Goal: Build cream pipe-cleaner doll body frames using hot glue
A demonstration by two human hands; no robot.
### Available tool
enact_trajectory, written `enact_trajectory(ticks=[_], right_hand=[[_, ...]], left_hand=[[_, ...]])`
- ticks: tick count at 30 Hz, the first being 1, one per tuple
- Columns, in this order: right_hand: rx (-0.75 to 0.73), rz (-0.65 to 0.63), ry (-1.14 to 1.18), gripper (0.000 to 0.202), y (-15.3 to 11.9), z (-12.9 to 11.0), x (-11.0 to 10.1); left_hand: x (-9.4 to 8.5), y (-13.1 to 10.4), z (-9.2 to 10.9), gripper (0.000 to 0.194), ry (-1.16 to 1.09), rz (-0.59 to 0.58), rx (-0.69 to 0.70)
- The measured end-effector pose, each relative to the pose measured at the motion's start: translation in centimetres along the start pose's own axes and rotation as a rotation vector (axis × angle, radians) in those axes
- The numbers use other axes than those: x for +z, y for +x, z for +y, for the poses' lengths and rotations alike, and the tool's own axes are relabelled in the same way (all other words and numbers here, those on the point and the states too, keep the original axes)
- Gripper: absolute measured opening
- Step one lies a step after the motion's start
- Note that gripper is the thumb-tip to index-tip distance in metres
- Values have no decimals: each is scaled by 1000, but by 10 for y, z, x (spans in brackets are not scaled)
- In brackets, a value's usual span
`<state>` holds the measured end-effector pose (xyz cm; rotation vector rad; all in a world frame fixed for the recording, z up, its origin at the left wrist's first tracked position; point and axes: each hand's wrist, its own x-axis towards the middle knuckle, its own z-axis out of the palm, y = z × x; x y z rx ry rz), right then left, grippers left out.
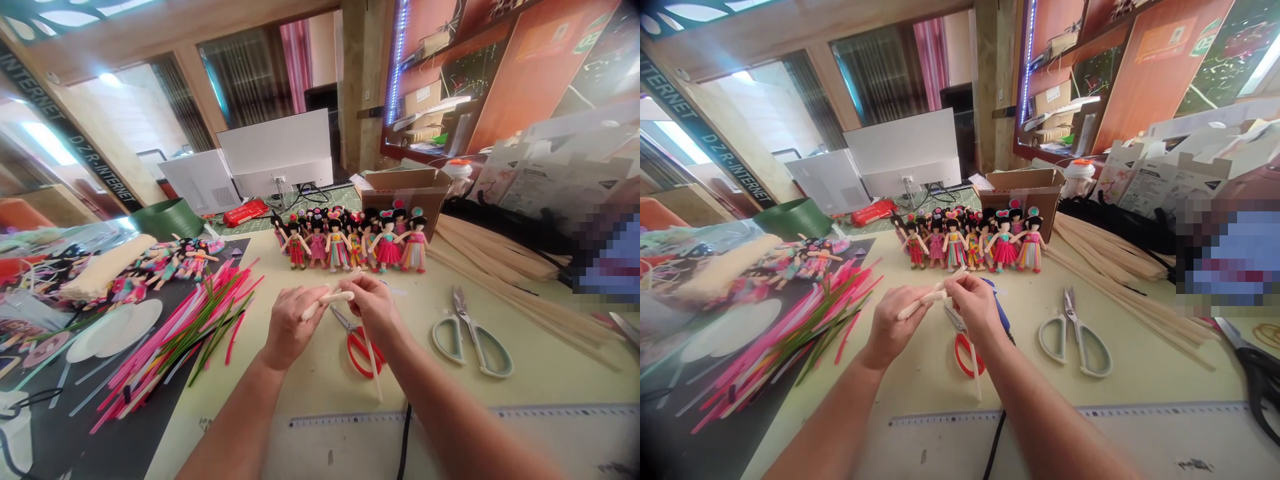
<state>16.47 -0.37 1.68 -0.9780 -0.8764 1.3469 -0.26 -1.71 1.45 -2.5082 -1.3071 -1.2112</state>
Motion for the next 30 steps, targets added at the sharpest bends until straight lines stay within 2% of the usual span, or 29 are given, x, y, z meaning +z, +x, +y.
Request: enact_trajectory(ticks=[3, 5, 7, 9, 11, 12, 15, 17, 19, 23, 26, 30], right_hand=[[-63, 16, 30, 24, 0, -3, 0], [-106, 29, 59, 21, 1, -5, 0], [-138, 31, 75, 19, 2, -7, -2], [-163, 24, 75, 16, 2, -8, -3], [-185, 20, 69, 15, 0, -9, -3], [-195, 19, 64, 14, -1, -9, -2], [-205, -15, 30, 14, -6, -8, 3], [-195, -69, -11, 14, -9, -6, 6], [-184, -118, -51, 14, -11, -4, 9], [-135, -111, -96, 20, -9, 1, 8], [-84, -90, -87, 23, -6, 5, 5], [-11, -89, -32, 27, -4, 8, 3]], left_hand=[[1, 2, -2, 34, -112, 56, -165], [4, 3, -7, 47, -222, 109, -384], [6, 5, -14, 45, -399, 110, -653], [7, 6, -20, 40, -694, -6, -909], [7, 6, -23, 57, -1052, -203, -1067], [7, 6, -23, 68, -1210, -296, -1096], [6, 4, -18, 88, -1495, -442, -1030], [6, 2, -13, 79, -1567, -451, -957], [7, 1, -11, 60, -1590, -408, -927], [6, 3, -10, 31, -1506, -299, -957], [5, 6, -8, 27, -1367, -237, -945], [5, 8, -6, 29, -1168, -126, -826]])
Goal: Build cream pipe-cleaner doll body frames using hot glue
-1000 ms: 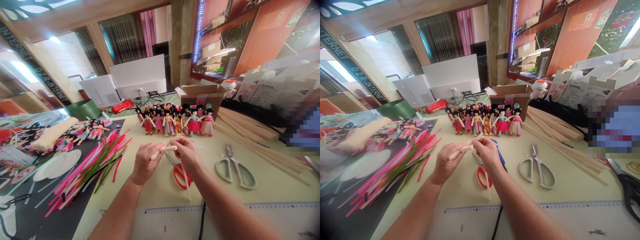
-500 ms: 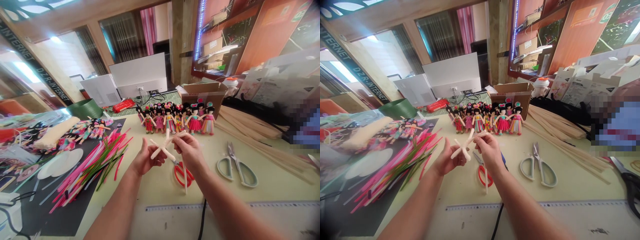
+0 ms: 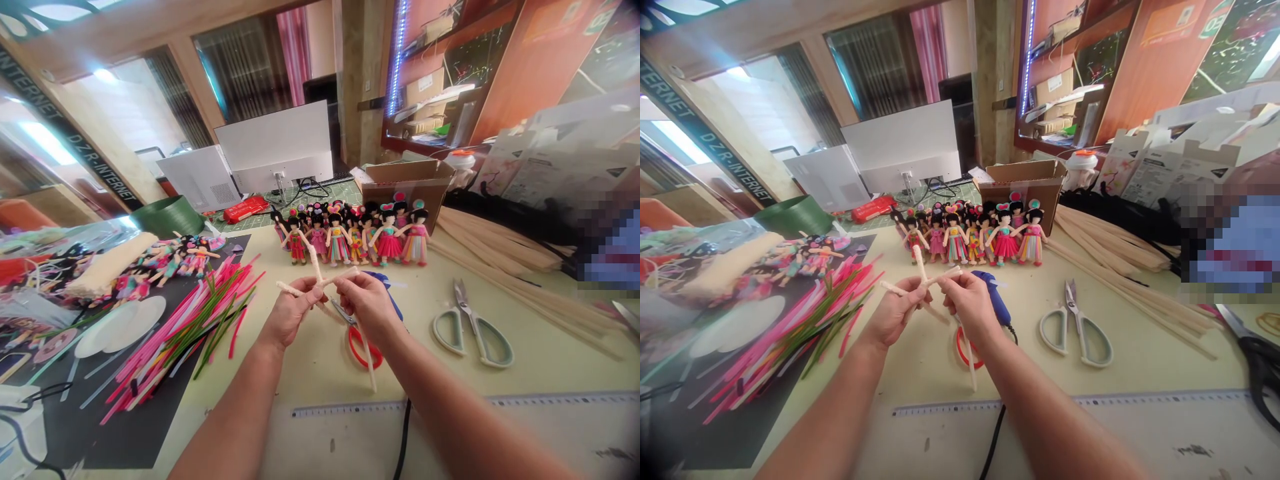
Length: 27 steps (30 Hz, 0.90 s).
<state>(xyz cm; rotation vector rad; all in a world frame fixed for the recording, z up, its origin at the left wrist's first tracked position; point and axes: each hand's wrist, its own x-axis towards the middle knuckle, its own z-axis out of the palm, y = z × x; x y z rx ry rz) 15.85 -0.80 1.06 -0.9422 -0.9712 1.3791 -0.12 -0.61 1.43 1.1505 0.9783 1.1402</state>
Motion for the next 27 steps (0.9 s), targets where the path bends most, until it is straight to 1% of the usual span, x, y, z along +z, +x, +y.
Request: enact_trajectory(ticks=[3, 5, 7, 10, 11, 13, 18, 21, 23, 25, 27], right_hand=[[35, -7, 59, 27, 0, 0, 0], [60, -7, 94, 27, 0, 0, 0], [87, -8, 122, 26, 0, 0, 0], [103, -16, 146, 23, 0, 0, -1], [104, -19, 148, 22, 0, -1, -2], [104, -28, 143, 20, 0, -1, -2], [110, -38, 133, 23, -1, -1, -1], [107, -26, 111, 26, -1, -1, -1], [75, -30, 113, 25, -1, -1, -1], [27, -28, 130, 23, -1, -2, -1], [-13, -15, 149, 21, -1, -4, -1]], left_hand=[[-1, 0, -1, 30, 176, 46, 89], [-3, 0, -2, 27, 335, 70, 163], [-4, -1, -2, 23, 519, 89, 303], [-5, -3, 1, 19, 770, 91, 566], [-5, -3, 2, 19, 831, 86, 631], [-5, -5, 5, 19, 927, 86, 706], [-4, -7, 10, 18, 1045, 122, 747], [-3, -8, 9, 19, 1044, 118, 746], [-3, -7, 6, 19, 1009, 117, 736], [-3, -6, 3, 22, 927, 164, 686], [-4, -4, 0, 37, 792, 275, 562]])
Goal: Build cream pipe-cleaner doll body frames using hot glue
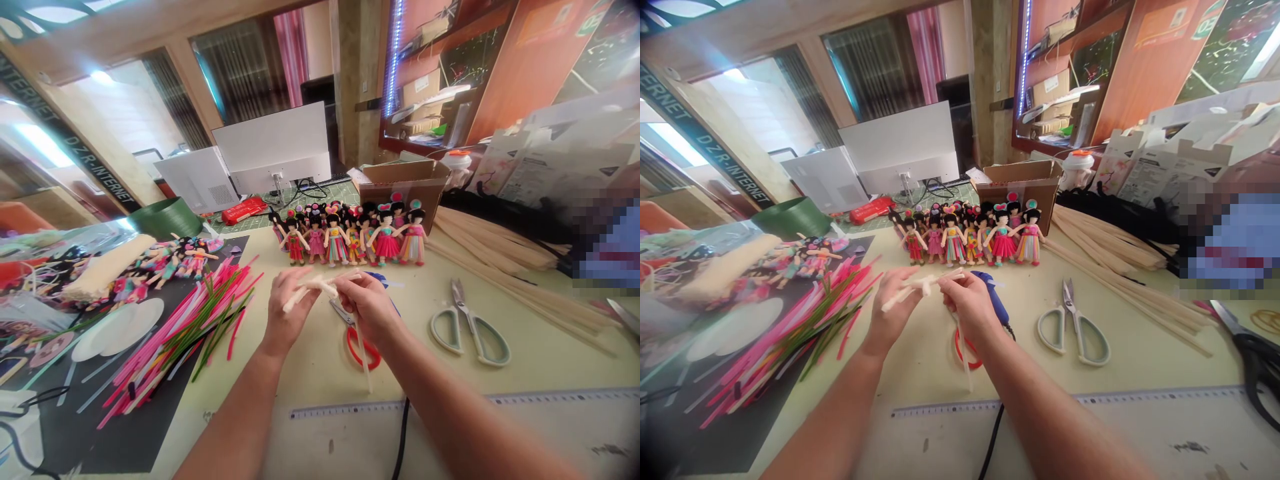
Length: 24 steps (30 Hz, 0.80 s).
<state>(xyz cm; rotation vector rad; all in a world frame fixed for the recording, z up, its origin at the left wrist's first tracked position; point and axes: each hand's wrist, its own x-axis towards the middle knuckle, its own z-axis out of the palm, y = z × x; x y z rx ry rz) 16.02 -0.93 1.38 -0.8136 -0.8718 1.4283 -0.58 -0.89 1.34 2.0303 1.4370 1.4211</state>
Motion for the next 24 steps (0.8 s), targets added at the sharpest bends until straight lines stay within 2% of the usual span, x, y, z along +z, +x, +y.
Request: enact_trajectory(ticks=[2, 4, 6, 8, 10, 15, 19, 24], right_hand=[[-33, 4, 9, 19, -1, -2, 2], [-69, -6, 3, 18, -2, -5, 4], [-106, -18, -21, 17, -5, -6, 6], [-134, -23, -66, 16, -7, -7, 7], [-159, -25, -121, 15, -9, -7, 8], [-173, -48, -206, 16, -10, -7, 11], [-122, -43, -214, 21, -9, -5, 13], [17, -3, -152, 25, -6, 3, 9]], left_hand=[[1, 1, -3, 51, -117, 63, -240], [0, 3, -6, 49, -274, 31, -468], [0, 4, -6, 45, -503, -134, -628], [1, 4, -4, 49, -765, -323, -714], [4, 2, 1, 52, -974, -387, -737], [11, -1, 11, 40, -1159, -238, -795], [11, 0, 7, 31, -1161, -195, -770], [9, 1, -3, 23, -991, -150, -585]])
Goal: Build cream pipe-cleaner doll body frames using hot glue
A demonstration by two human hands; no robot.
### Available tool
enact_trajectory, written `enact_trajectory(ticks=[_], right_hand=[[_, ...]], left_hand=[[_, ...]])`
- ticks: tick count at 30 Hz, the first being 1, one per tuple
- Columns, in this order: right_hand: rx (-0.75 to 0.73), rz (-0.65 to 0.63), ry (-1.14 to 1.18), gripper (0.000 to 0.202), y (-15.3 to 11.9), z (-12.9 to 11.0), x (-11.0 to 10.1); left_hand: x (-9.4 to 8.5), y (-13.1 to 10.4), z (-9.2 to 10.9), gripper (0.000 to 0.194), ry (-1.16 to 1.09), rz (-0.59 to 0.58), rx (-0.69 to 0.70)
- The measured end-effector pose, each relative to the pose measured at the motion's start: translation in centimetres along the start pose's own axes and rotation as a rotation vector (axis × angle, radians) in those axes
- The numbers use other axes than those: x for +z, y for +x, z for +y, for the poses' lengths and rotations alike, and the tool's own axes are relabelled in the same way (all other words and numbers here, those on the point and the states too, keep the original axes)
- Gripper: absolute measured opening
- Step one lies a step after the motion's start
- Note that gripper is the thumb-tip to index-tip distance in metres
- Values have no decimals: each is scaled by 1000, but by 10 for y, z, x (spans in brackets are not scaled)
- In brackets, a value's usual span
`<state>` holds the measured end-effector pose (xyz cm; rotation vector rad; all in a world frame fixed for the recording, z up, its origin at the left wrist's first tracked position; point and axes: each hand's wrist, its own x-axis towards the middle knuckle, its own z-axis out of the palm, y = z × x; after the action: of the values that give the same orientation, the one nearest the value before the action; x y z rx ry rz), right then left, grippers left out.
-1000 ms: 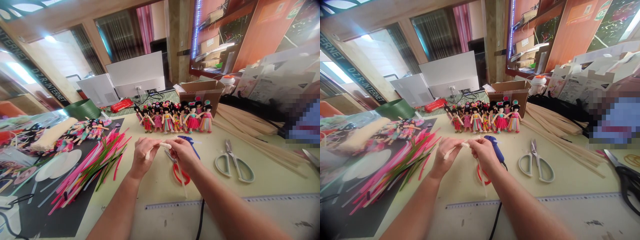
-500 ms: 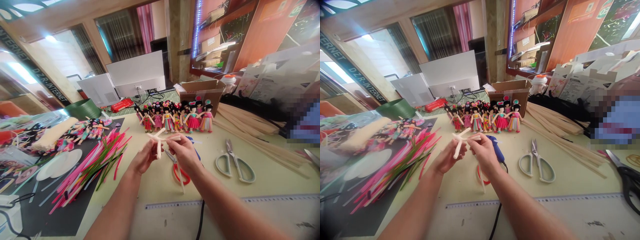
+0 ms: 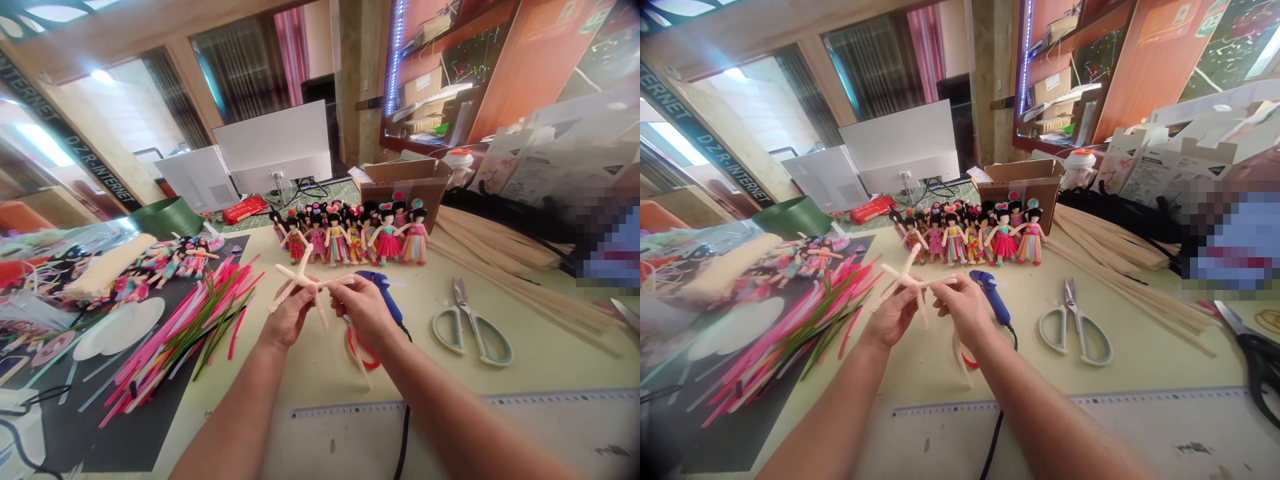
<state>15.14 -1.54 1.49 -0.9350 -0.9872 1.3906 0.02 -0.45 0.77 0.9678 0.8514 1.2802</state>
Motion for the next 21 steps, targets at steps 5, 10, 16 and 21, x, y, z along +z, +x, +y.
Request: enact_trajectory(ticks=[5, 10, 16, 21], right_hand=[[157, -19, 160, 27, 2, 3, -2], [192, -39, 257, 28, 2, -2, -3], [171, -36, 253, 30, 4, 2, -6], [72, 0, 254, 23, 4, 2, -6]], left_hand=[[-1, -3, 5, 20, 311, 35, 196], [-1, -7, 13, 15, 579, -81, 367], [-4, -9, 12, 14, 778, -106, 417], [-3, -7, 13, 28, 683, -59, 315]])
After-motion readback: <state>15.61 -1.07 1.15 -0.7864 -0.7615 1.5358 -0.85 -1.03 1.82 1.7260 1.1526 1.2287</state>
